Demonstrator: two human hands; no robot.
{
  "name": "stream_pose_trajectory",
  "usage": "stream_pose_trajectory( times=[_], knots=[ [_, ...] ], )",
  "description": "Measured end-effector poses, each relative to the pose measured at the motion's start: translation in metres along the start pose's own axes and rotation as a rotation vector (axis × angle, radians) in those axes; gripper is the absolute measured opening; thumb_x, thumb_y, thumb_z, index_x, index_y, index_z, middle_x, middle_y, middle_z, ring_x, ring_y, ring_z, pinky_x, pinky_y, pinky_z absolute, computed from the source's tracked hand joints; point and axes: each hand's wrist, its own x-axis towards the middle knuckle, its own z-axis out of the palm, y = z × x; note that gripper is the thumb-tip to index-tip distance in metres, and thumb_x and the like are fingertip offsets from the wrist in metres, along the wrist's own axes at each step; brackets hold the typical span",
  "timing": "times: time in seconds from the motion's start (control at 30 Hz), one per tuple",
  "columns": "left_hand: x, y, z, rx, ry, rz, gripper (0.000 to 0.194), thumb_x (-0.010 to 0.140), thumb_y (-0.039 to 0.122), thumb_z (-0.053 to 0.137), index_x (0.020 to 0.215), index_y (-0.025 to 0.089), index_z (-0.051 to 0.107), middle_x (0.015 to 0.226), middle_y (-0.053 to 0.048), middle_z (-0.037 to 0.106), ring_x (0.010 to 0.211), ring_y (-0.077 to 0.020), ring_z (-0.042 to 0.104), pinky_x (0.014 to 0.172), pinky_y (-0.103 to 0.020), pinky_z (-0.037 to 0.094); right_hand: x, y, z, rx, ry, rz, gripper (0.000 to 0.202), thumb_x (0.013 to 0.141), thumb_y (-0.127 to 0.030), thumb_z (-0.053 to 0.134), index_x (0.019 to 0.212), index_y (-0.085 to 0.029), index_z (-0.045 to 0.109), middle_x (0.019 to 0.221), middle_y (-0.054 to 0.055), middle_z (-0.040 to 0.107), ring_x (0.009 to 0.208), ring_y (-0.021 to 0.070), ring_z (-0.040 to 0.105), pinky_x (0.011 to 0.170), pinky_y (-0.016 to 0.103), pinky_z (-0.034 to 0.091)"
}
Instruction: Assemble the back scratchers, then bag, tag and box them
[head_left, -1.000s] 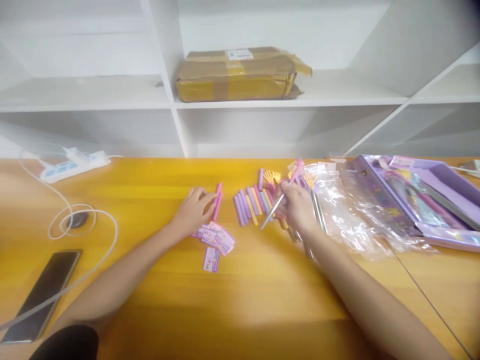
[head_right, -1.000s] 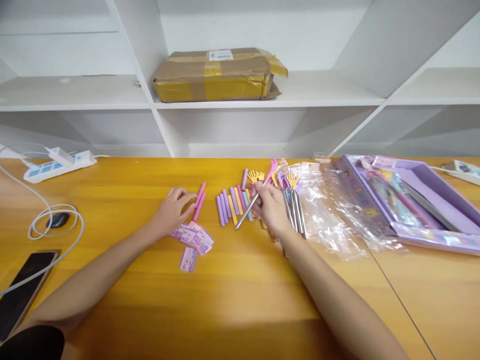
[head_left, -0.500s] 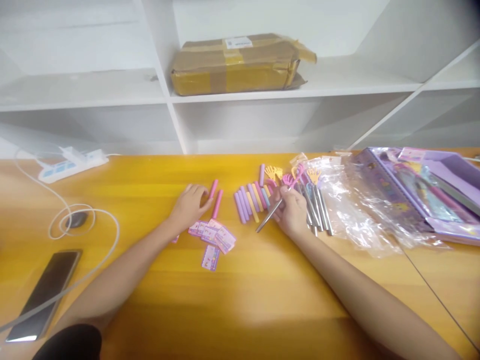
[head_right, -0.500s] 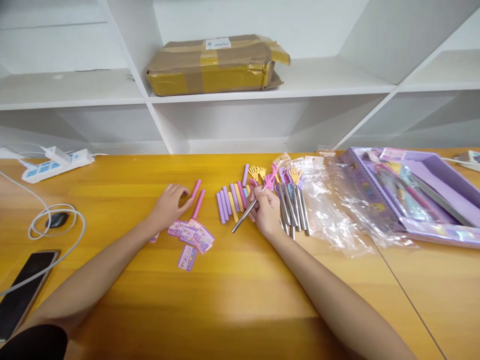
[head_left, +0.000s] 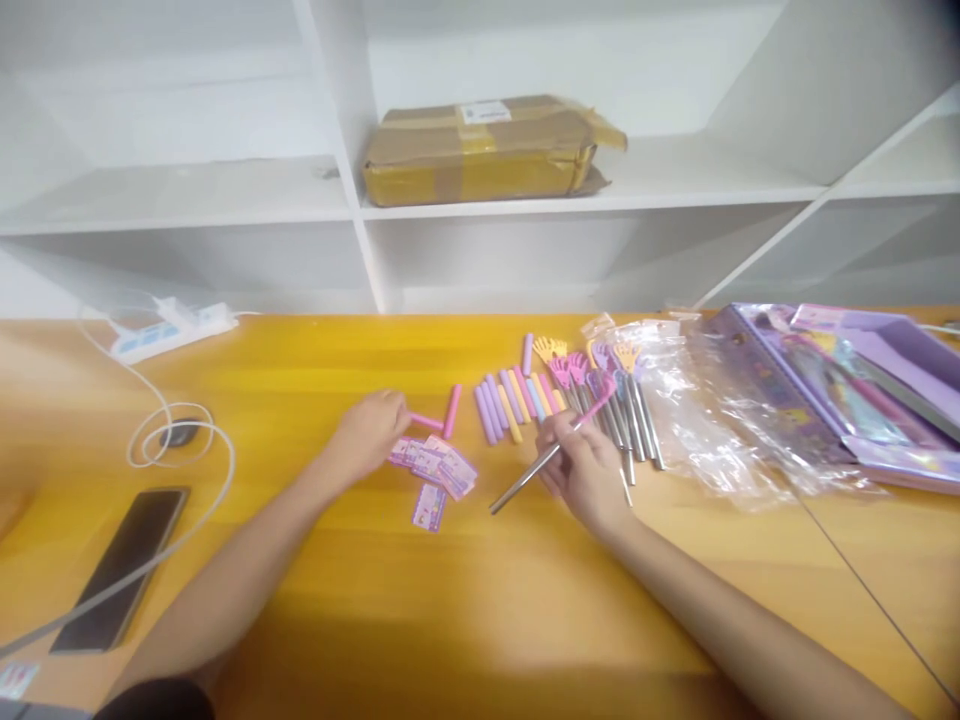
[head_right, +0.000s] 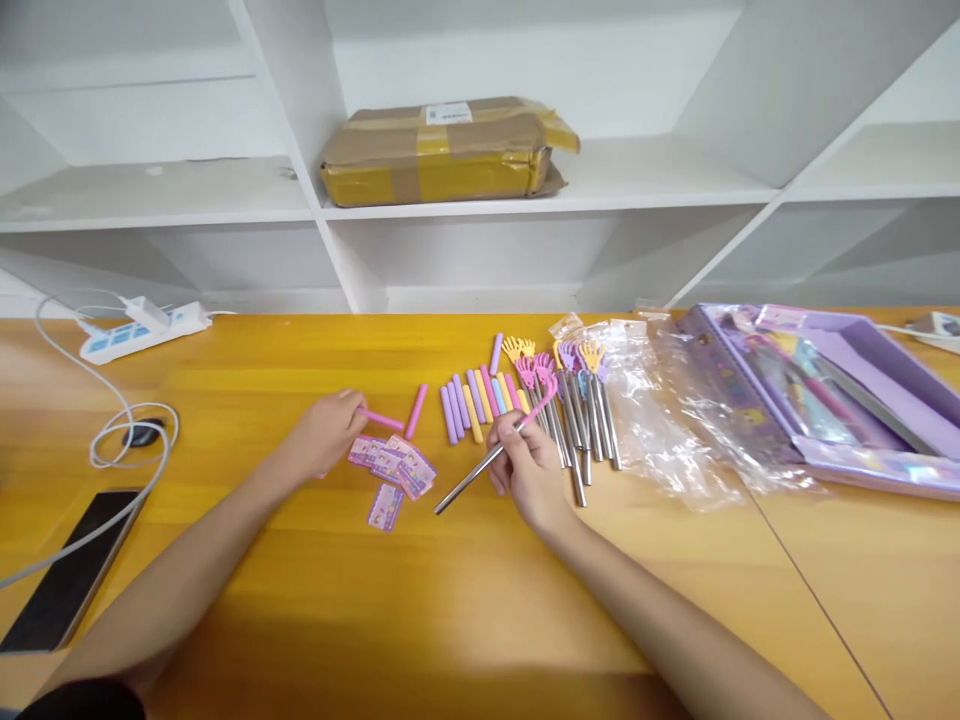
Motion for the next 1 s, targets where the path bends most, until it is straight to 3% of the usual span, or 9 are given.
stream_pose_trajectory(
  times=[0.07, 0.23, 0.33, 0.43, 0.67, 1.0],
  knots=[
    [-0.026, 0.007, 0.002, -0.039, -0.010, 0.028, 0.024, 0.105, 0.025, 0.042, 0.085, 0.023, 0.054, 0.080, -0.002, 0.062, 0.071, -0.0204, 0.060, 0.066, -0.033, 0.041, -0.012, 0.004, -0.007, 0.004, -0.006, 0.020, 0.039, 0.099, -0.053, 0.072, 0.085, -0.021, 0.056, 0.057, -0.008, 0.046, 0.035, 0.0045, 0.033, 0.033, 0.017, 0.032],
    [-0.067, 0.009, 0.029, -0.246, 0.174, 0.246, 0.028, 0.109, 0.032, 0.037, 0.091, 0.023, 0.056, 0.079, -0.001, 0.064, 0.070, -0.0189, 0.061, 0.067, -0.032, 0.045, -0.024, 0.012, -0.028, 0.106, 0.097, 0.045, 0.038, 0.095, -0.049, 0.078, 0.086, -0.020, 0.056, 0.066, -0.006, 0.056, 0.037, 0.0017, 0.031, 0.034, 0.015, 0.033],
    [-0.067, 0.004, 0.040, -0.288, 0.191, 0.404, 0.025, 0.109, 0.032, 0.040, 0.099, 0.023, 0.061, 0.081, -0.002, 0.069, 0.072, -0.0195, 0.065, 0.069, -0.032, 0.050, -0.020, 0.015, -0.034, 0.138, 0.077, 0.082, 0.039, 0.093, -0.047, 0.081, 0.086, -0.021, 0.054, 0.066, -0.006, 0.058, 0.037, 0.0016, 0.029, 0.034, 0.014, 0.032],
    [-0.065, 0.001, 0.045, -0.333, 0.219, 0.471, 0.023, 0.110, 0.031, 0.041, 0.109, 0.023, 0.063, 0.089, -0.004, 0.074, 0.078, -0.0205, 0.070, 0.073, -0.033, 0.055, -0.014, 0.016, -0.035, 0.163, 0.039, 0.091, 0.043, 0.093, -0.047, 0.081, 0.083, -0.021, 0.048, 0.066, -0.007, 0.058, 0.037, 0.0015, 0.025, 0.034, 0.014, 0.031],
    [-0.067, -0.002, 0.048, -0.351, 0.182, 0.397, 0.028, 0.113, 0.032, 0.039, 0.123, 0.023, 0.064, 0.108, -0.007, 0.079, 0.096, -0.0221, 0.076, 0.085, -0.035, 0.059, -0.013, 0.017, -0.037, 0.164, -0.006, 0.104, 0.041, 0.100, -0.047, 0.072, 0.082, -0.021, 0.045, 0.066, -0.008, 0.054, 0.038, 0.0022, 0.022, 0.036, 0.014, 0.030],
    [-0.065, 0.000, 0.047, -0.333, 0.140, 0.459, 0.034, 0.115, 0.037, 0.033, 0.119, 0.023, 0.064, 0.106, -0.007, 0.079, 0.093, -0.0210, 0.075, 0.081, -0.033, 0.058, -0.016, 0.015, -0.034, 0.112, -0.035, 0.107, 0.044, 0.099, -0.049, 0.074, 0.081, -0.021, 0.045, 0.064, -0.007, 0.059, 0.038, 0.0031, 0.027, 0.037, 0.016, 0.033]
  ],
)
